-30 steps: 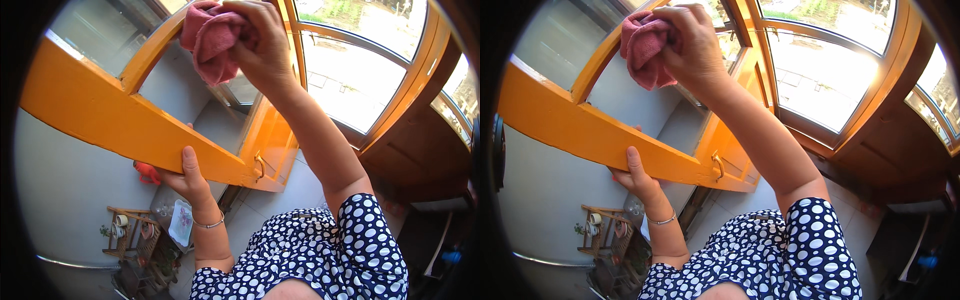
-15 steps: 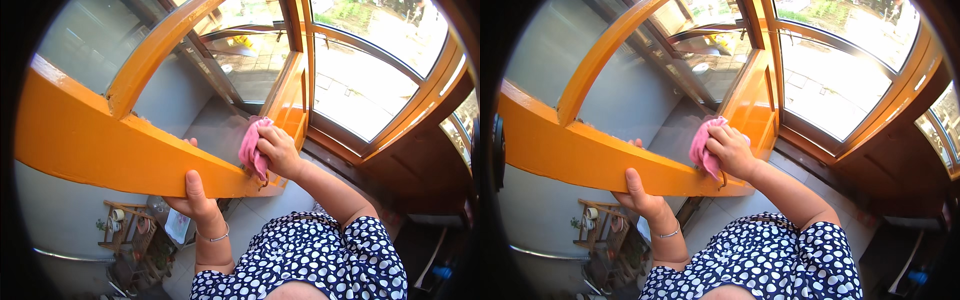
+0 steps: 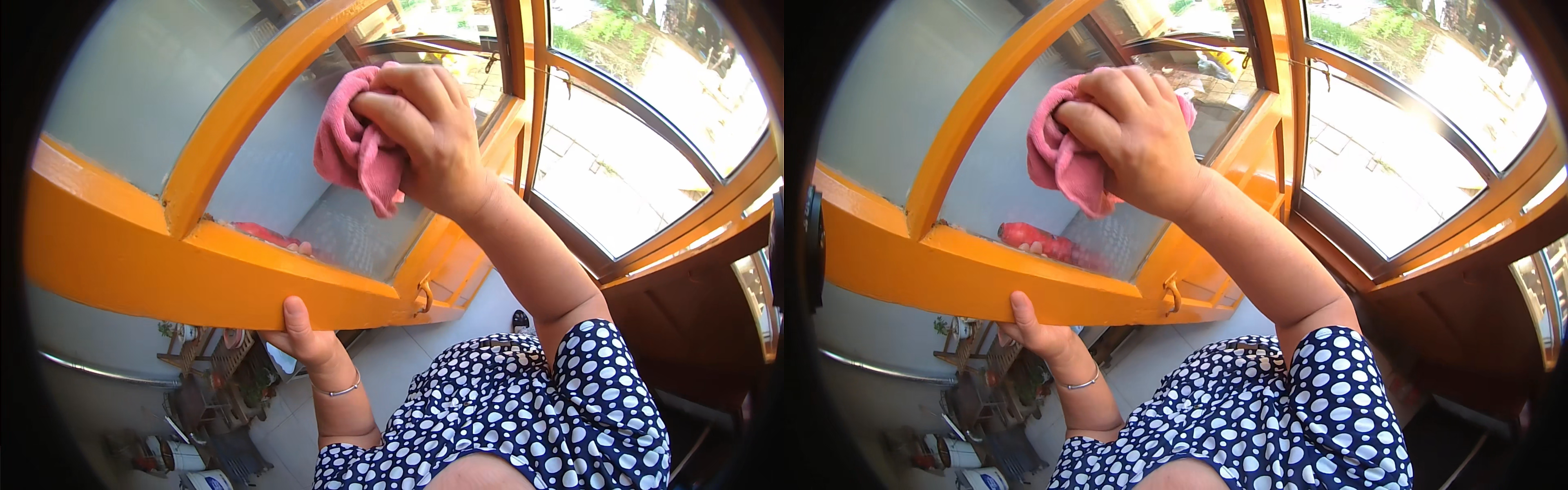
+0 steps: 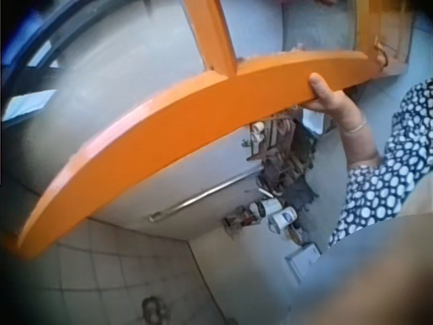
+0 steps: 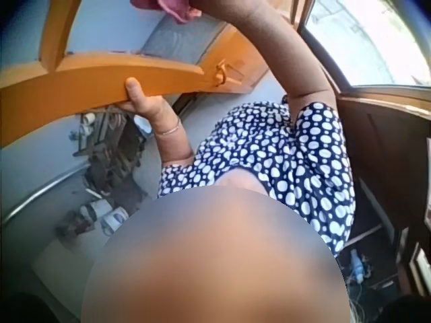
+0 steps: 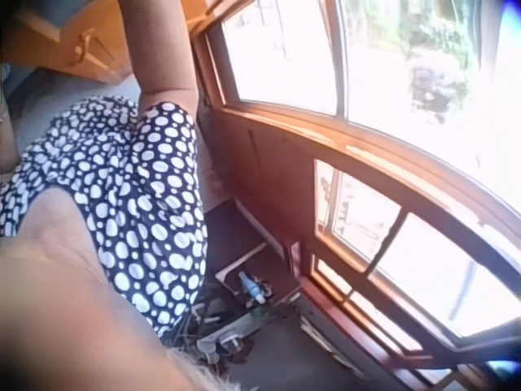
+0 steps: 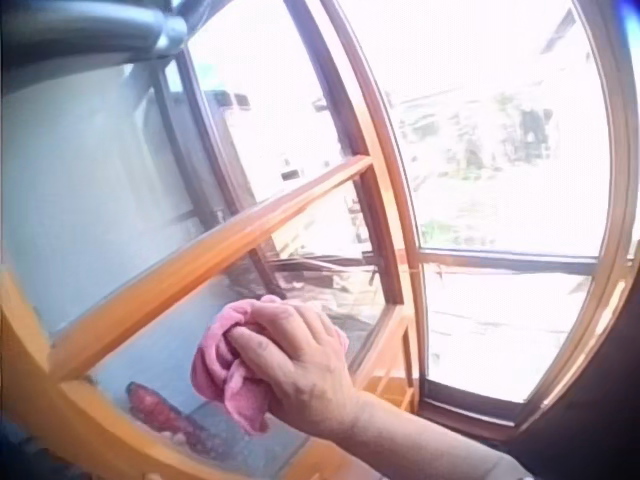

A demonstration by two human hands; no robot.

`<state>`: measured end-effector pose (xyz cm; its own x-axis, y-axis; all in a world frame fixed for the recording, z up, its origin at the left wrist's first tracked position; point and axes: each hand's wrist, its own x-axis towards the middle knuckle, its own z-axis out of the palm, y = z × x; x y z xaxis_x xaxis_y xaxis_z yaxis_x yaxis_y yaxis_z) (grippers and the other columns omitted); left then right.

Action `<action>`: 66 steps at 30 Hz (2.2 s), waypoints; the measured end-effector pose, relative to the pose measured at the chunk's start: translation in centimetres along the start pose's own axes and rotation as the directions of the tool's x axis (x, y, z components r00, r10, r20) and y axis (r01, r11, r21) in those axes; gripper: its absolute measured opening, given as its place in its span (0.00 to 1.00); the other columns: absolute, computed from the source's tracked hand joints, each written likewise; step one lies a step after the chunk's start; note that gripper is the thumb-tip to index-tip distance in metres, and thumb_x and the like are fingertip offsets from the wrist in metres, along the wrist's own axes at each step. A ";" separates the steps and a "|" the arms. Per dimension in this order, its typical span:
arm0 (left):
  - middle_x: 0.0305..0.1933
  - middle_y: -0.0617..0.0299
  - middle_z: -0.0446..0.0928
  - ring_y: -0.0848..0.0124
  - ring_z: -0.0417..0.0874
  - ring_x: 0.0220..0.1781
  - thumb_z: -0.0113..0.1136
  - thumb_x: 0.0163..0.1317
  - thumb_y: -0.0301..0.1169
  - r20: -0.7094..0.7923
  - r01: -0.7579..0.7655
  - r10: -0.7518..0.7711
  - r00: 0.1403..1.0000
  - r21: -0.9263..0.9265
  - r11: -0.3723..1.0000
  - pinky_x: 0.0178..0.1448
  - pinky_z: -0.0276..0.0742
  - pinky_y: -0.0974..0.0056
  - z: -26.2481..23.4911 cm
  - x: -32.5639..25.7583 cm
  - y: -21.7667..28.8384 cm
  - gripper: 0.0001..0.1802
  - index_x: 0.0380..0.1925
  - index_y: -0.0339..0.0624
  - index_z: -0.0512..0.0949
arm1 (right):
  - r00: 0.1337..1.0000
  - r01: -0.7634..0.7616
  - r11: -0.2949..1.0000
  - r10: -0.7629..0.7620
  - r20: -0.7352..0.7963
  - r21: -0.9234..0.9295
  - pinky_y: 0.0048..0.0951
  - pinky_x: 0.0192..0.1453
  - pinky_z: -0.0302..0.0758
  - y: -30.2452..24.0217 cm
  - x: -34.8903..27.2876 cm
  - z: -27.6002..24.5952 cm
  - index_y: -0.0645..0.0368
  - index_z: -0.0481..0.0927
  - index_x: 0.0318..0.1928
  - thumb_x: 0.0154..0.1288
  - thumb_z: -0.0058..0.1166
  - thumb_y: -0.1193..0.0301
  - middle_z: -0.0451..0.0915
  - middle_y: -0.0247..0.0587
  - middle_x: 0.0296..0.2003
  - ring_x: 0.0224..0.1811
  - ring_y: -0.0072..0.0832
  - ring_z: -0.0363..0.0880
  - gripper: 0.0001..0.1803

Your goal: The person cleans a multi-pane wooden window using a pink cloth. They wipe the glass panes, the wooden frames, and the window sill, moving a small decorative shell aside to clean underneath it. The person also wipes the lower wall area near the window.

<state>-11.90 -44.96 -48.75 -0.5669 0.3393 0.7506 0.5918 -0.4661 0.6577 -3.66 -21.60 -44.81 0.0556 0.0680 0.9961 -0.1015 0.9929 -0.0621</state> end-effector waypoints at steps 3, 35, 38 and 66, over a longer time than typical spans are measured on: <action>0.59 0.36 0.75 0.46 0.80 0.60 0.55 0.68 0.42 -0.033 0.002 -0.001 0.999 0.023 1.000 0.68 0.74 0.45 0.1 -0.2 0.0 0.36 0.66 0.23 0.64 | 0.988 0.003 1.000 -0.003 0.153 0.002 0.40 0.50 0.73 -0.7 -3.3 -0.6 0.49 0.80 0.42 0.54 0.62 0.64 0.75 0.39 0.45 0.46 0.40 0.76 0.14; 0.64 0.44 0.70 0.52 0.78 0.58 0.60 0.66 0.45 -0.194 0.033 -0.021 0.981 0.058 0.998 0.62 0.78 0.40 -0.5 -1.4 -1.2 0.40 0.70 0.31 0.61 | 0.869 0.164 0.973 -0.220 0.444 0.161 0.37 0.47 0.70 2.0 -6.7 -3.1 0.51 0.82 0.42 0.49 0.57 0.65 0.76 0.38 0.47 0.46 0.34 0.76 0.17; 0.64 0.44 0.70 0.51 0.79 0.58 0.60 0.66 0.45 -0.207 0.021 -0.004 0.978 0.076 0.997 0.61 0.78 0.40 -0.2 -1.2 -1.2 0.39 0.69 0.31 0.61 | 0.845 0.158 0.968 -0.234 0.480 0.195 0.39 0.48 0.71 2.4 -7.8 -3.5 0.53 0.83 0.42 0.48 0.58 0.67 0.76 0.38 0.47 0.47 0.35 0.77 0.17; 0.67 0.48 0.68 0.53 0.77 0.61 0.62 0.65 0.42 -0.173 0.017 -0.019 0.985 -0.016 1.000 0.61 0.79 0.39 -0.2 -1.2 -1.1 0.40 0.71 0.33 0.60 | 0.922 0.090 0.996 -0.080 0.379 -0.008 0.39 0.51 0.70 0.8 -4.1 -2.9 0.51 0.84 0.44 0.49 0.60 0.66 0.77 0.36 0.48 0.49 0.36 0.77 0.18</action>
<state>-11.96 -45.09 -50.39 -0.6690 0.2015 0.7154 0.5729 -0.4733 0.6691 -1.06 -20.79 -49.16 -0.3176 -0.0536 0.9467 -0.0881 0.9957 0.0269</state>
